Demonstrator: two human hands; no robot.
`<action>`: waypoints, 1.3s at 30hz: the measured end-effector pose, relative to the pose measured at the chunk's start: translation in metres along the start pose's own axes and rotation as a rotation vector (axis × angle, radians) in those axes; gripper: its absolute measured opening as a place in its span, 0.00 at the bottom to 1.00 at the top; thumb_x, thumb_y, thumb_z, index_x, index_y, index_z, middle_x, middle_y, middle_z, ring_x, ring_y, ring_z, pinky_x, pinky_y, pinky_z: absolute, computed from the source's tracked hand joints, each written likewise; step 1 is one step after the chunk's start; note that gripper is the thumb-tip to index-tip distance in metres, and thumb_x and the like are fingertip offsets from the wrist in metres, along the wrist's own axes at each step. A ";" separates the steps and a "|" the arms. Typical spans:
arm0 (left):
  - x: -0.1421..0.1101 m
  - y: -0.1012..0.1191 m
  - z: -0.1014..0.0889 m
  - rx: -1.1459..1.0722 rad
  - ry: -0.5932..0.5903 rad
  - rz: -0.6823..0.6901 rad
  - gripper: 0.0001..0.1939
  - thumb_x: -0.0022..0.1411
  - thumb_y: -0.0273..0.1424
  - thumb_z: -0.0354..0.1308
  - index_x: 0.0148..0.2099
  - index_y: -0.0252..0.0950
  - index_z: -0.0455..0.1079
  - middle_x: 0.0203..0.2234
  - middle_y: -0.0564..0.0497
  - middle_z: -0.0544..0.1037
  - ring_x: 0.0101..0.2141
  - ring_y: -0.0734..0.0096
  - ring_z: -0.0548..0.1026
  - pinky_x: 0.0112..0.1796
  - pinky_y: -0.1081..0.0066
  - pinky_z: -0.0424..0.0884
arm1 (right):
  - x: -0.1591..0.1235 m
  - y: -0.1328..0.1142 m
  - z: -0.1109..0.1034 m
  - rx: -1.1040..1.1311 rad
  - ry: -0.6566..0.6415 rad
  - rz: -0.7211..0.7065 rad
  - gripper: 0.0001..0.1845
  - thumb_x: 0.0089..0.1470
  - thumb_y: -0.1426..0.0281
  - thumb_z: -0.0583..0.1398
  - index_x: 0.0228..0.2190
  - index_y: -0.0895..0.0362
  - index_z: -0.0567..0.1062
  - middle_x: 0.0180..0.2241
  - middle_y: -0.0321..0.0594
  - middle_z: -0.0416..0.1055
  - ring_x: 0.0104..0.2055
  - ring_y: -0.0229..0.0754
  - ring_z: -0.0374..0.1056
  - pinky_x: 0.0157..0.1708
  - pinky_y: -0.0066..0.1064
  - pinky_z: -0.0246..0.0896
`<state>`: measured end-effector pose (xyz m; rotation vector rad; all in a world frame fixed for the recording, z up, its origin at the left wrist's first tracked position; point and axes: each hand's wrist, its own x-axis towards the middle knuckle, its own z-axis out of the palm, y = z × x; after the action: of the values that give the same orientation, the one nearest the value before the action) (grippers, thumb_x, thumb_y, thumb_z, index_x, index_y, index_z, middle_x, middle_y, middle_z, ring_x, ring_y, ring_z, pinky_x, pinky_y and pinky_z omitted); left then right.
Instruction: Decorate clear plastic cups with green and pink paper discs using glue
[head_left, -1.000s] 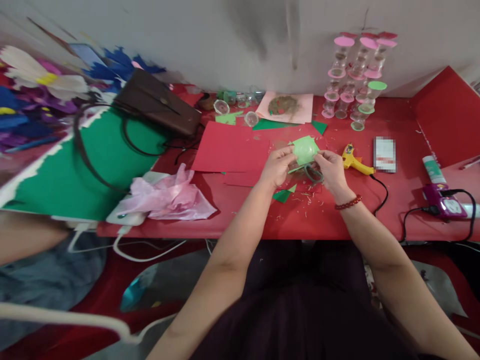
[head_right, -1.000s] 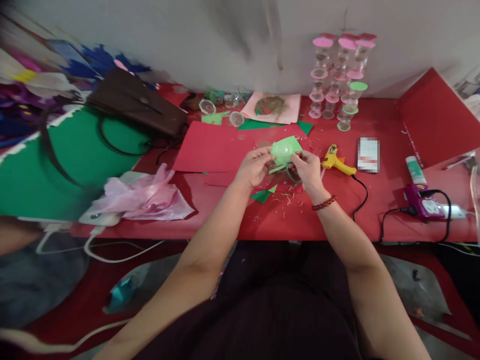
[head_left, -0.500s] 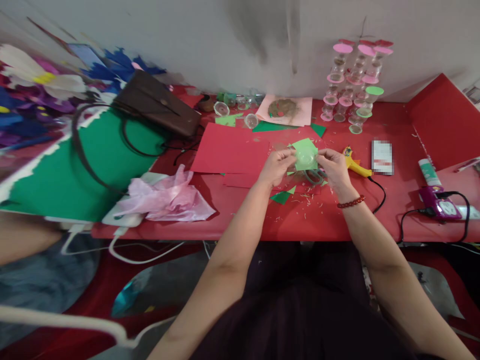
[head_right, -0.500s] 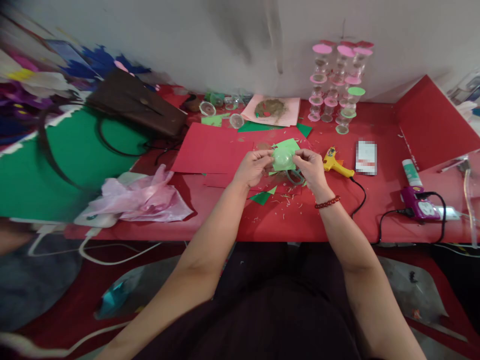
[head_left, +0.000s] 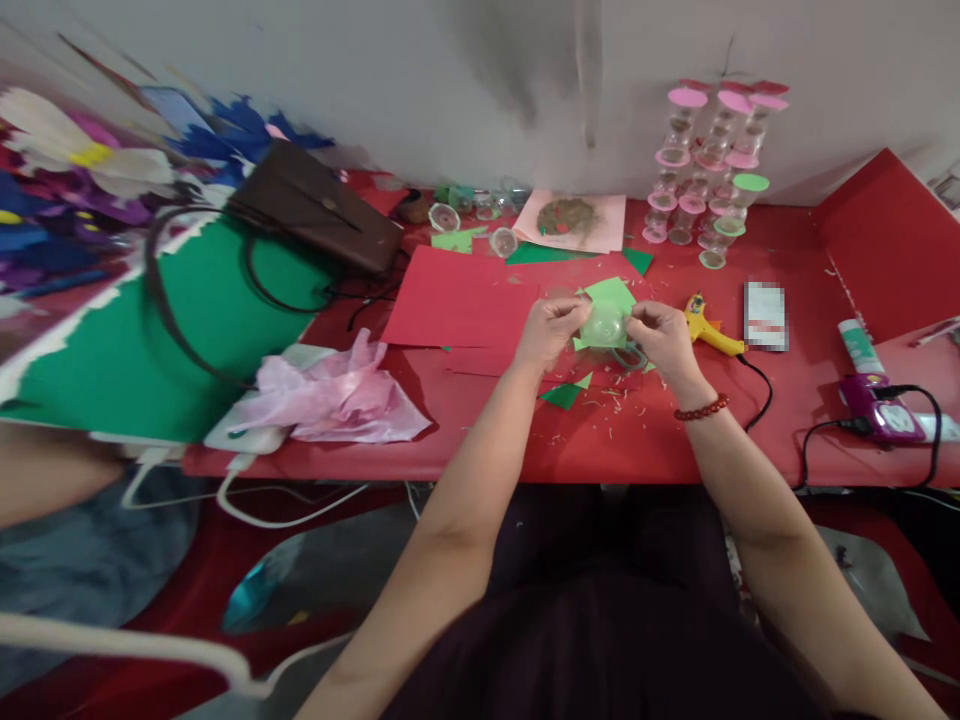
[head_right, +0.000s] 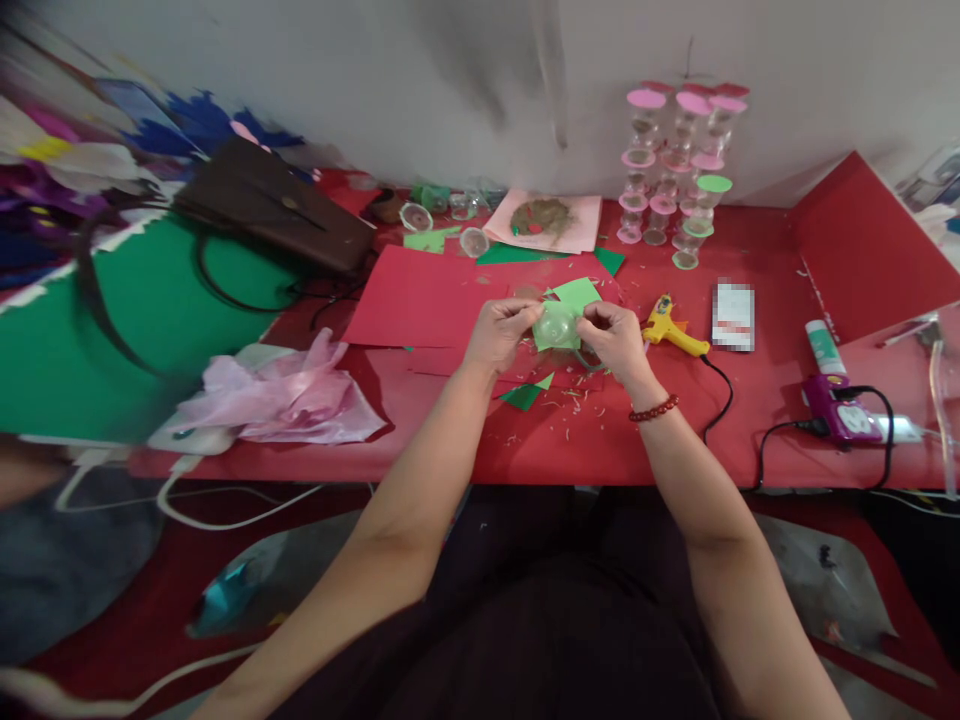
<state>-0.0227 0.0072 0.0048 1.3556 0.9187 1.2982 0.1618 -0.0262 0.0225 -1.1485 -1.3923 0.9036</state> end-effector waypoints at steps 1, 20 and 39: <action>0.000 -0.001 0.001 -0.006 0.007 0.001 0.21 0.52 0.44 0.70 0.20 0.37 0.68 0.18 0.57 0.62 0.23 0.78 0.58 0.26 0.72 0.55 | 0.000 0.000 0.001 -0.018 0.007 -0.004 0.09 0.45 0.66 0.60 0.18 0.52 0.66 0.18 0.28 0.57 0.23 0.33 0.51 0.25 0.30 0.46; -0.006 0.007 0.005 -0.262 -0.197 -0.235 0.30 0.39 0.30 0.81 0.47 0.40 0.78 0.36 0.54 0.82 0.38 0.67 0.81 0.43 0.66 0.76 | 0.000 0.001 0.005 -0.035 0.127 0.017 0.06 0.46 0.65 0.61 0.25 0.53 0.77 0.23 0.32 0.66 0.27 0.36 0.59 0.29 0.31 0.55; -0.009 0.014 0.007 -0.231 -0.210 -0.228 0.29 0.36 0.26 0.79 0.44 0.40 0.78 0.35 0.55 0.80 0.37 0.69 0.78 0.41 0.68 0.74 | 0.001 0.005 0.000 -0.202 0.157 -0.036 0.23 0.61 0.59 0.62 0.17 0.52 0.67 0.18 0.31 0.58 0.24 0.36 0.55 0.26 0.31 0.53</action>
<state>-0.0189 -0.0050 0.0172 1.1458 0.7301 1.0313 0.1626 -0.0236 0.0179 -1.3133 -1.3933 0.6429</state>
